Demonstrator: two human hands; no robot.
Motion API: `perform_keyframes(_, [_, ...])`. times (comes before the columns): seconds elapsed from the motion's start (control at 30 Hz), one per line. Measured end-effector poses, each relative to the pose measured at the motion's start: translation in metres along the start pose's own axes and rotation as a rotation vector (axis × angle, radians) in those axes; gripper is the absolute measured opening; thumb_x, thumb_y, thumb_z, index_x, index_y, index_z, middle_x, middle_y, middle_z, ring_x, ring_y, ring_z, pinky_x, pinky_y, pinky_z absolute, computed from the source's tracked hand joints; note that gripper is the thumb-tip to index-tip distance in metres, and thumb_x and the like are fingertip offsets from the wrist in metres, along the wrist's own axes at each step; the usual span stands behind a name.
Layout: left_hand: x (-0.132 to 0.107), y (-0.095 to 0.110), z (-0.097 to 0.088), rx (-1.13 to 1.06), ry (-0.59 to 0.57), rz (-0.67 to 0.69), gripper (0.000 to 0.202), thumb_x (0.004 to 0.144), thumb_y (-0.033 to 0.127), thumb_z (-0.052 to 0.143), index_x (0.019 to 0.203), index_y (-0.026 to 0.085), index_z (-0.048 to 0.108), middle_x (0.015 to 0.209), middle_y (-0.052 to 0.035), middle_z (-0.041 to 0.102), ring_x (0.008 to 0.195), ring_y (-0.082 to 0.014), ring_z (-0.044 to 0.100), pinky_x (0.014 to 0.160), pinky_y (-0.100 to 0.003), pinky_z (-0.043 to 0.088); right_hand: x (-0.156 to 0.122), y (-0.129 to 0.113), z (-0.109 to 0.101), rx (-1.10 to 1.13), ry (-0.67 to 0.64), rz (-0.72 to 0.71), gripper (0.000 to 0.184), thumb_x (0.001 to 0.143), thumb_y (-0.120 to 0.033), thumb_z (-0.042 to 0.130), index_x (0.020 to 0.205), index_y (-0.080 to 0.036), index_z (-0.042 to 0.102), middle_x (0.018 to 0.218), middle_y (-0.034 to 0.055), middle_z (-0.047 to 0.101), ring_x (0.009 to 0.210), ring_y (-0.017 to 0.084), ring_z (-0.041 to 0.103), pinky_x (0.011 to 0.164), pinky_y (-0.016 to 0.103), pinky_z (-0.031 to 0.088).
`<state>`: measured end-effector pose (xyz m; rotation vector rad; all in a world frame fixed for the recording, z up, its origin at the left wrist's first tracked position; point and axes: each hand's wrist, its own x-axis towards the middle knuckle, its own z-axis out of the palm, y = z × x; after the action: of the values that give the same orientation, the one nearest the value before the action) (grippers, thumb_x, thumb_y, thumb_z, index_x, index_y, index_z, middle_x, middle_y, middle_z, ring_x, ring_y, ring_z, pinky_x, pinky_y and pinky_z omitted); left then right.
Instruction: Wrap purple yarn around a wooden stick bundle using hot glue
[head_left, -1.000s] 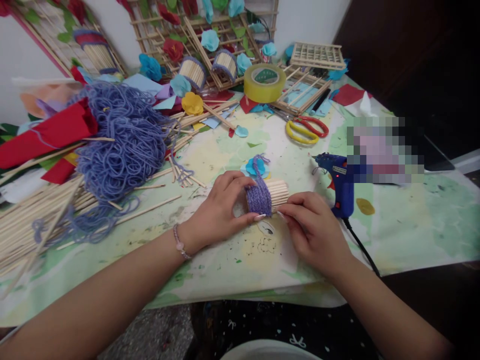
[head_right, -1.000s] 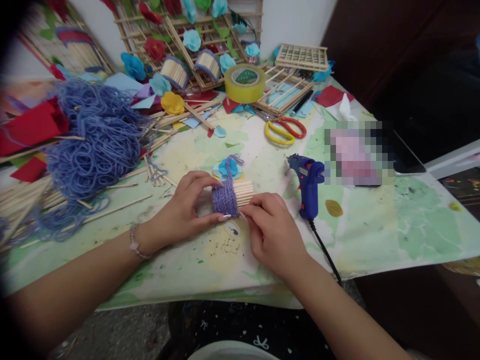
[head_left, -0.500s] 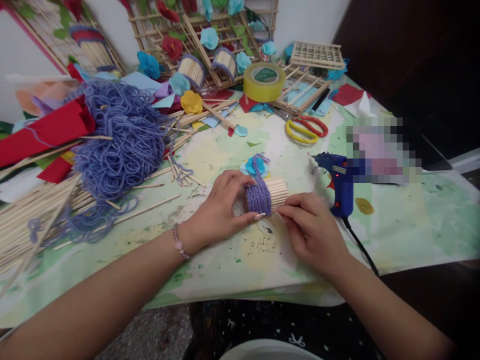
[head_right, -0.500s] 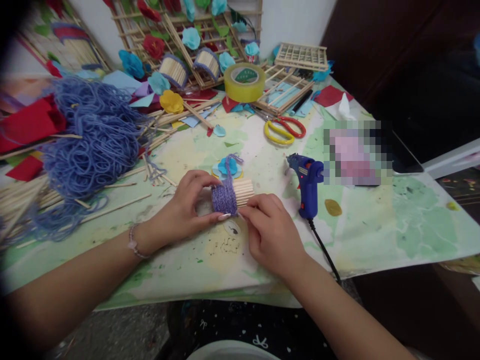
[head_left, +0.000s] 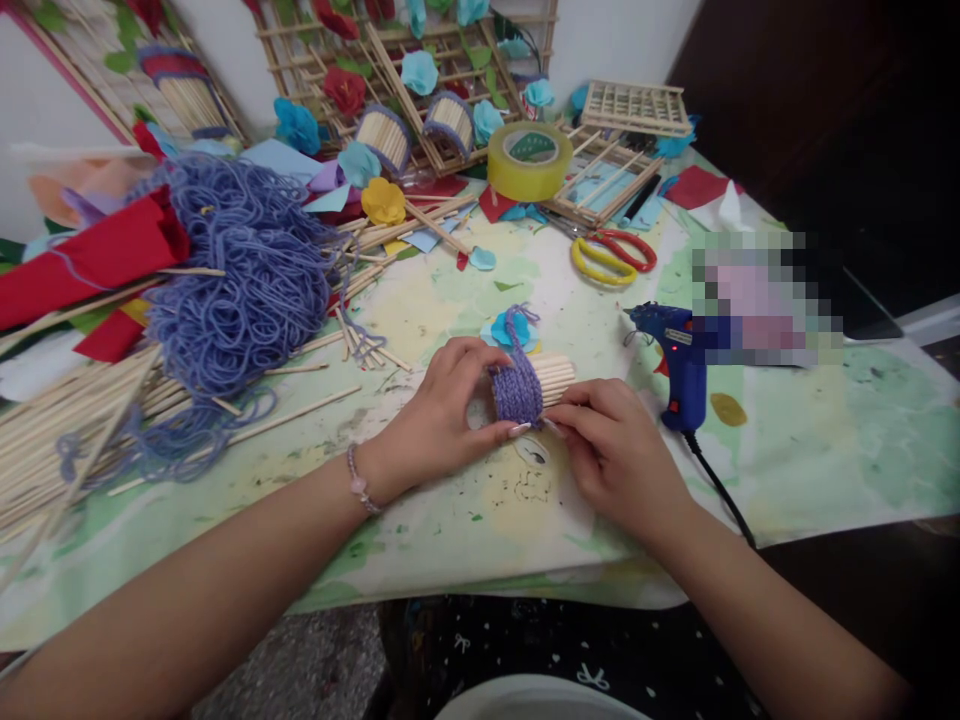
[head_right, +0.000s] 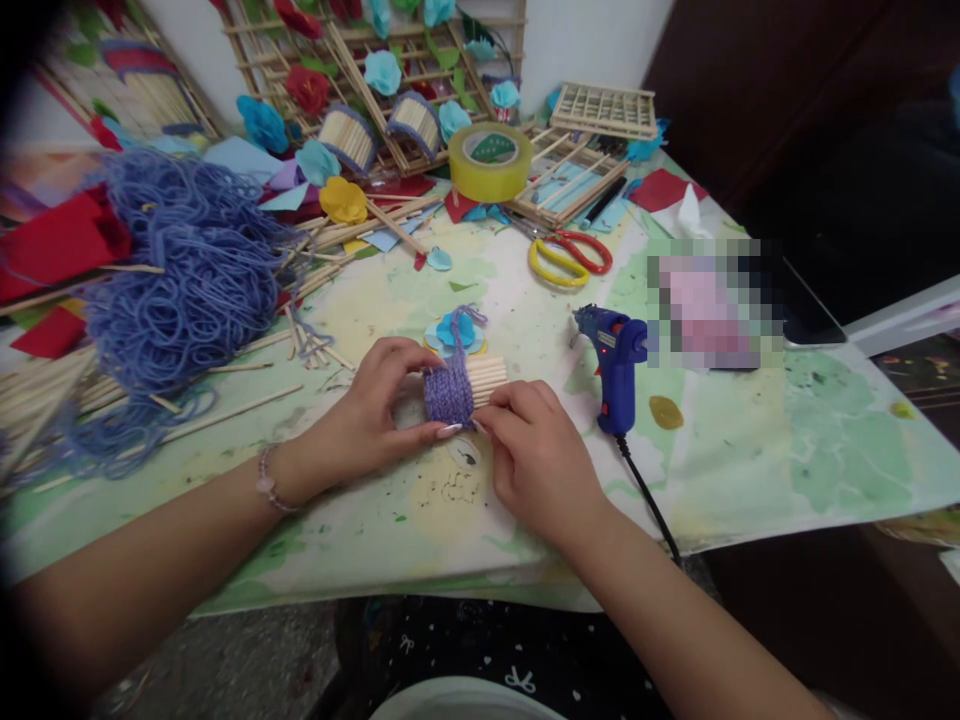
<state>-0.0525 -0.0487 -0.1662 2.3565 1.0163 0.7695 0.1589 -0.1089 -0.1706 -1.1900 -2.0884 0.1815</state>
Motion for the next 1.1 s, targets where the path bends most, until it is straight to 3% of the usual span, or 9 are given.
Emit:
perform_keyframes(0.13, [0.000, -0.002, 0.001, 0.000, 0.007, 0.011, 0.059, 0.073, 0.037, 0.076, 0.121, 0.024, 0.045, 0.120, -0.0090, 0.045, 0.119, -0.0250, 0.044, 0.105, -0.044, 0.040, 0.001, 0.000, -0.006, -0.016, 0.063, 0.005, 0.017, 0.084, -0.009, 0.056, 0.098, -0.014, 0.063, 0.097, 0.0109, 0.058, 0.094, 0.024, 0.054, 0.082, 0.042, 0.046])
perform_keyframes(0.27, [-0.001, -0.004, 0.002, -0.006, 0.020, 0.016, 0.060, 0.072, 0.038, 0.077, 0.122, 0.024, 0.045, 0.121, -0.0097, 0.045, 0.118, -0.0250, 0.045, 0.104, -0.043, 0.041, 0.000, 0.000, -0.009, -0.027, 0.077, 0.008, 0.008, 0.084, -0.012, 0.059, 0.090, -0.016, 0.063, 0.093, 0.0085, 0.056, 0.092, 0.023, 0.053, 0.083, 0.041, 0.044])
perform_keyframes(0.67, [0.000, -0.002, 0.002, -0.016, 0.026, 0.021, 0.060, 0.072, 0.036, 0.077, 0.121, 0.023, 0.046, 0.120, -0.0092, 0.047, 0.118, -0.0248, 0.045, 0.104, -0.043, 0.040, 0.003, 0.001, -0.001, -0.013, -0.013, -0.026, 0.019, 0.086, -0.005, 0.053, 0.089, -0.011, 0.071, 0.088, 0.0113, 0.062, 0.088, 0.023, 0.050, 0.077, 0.038, 0.045])
perform_keyframes(0.9, [0.000, -0.002, 0.003, -0.036, 0.024, 0.005, 0.058, 0.072, 0.037, 0.076, 0.120, 0.024, 0.047, 0.120, -0.0094, 0.046, 0.118, -0.0256, 0.045, 0.104, -0.045, 0.040, 0.003, 0.004, -0.003, -0.023, 0.115, 0.011, 0.017, 0.086, -0.006, 0.055, 0.093, -0.011, 0.070, 0.090, 0.0101, 0.060, 0.087, 0.021, 0.053, 0.078, 0.038, 0.044])
perform_keyframes(1.1, [0.000, -0.003, 0.002, -0.045, 0.018, 0.004, 0.058, 0.072, 0.037, 0.076, 0.120, 0.024, 0.046, 0.120, -0.0092, 0.046, 0.118, -0.0259, 0.045, 0.104, -0.046, 0.040, 0.006, 0.005, 0.002, -0.024, 0.109, 0.031, 0.018, 0.087, -0.006, 0.054, 0.092, -0.012, 0.070, 0.088, 0.0096, 0.060, 0.085, 0.021, 0.053, 0.078, 0.038, 0.043])
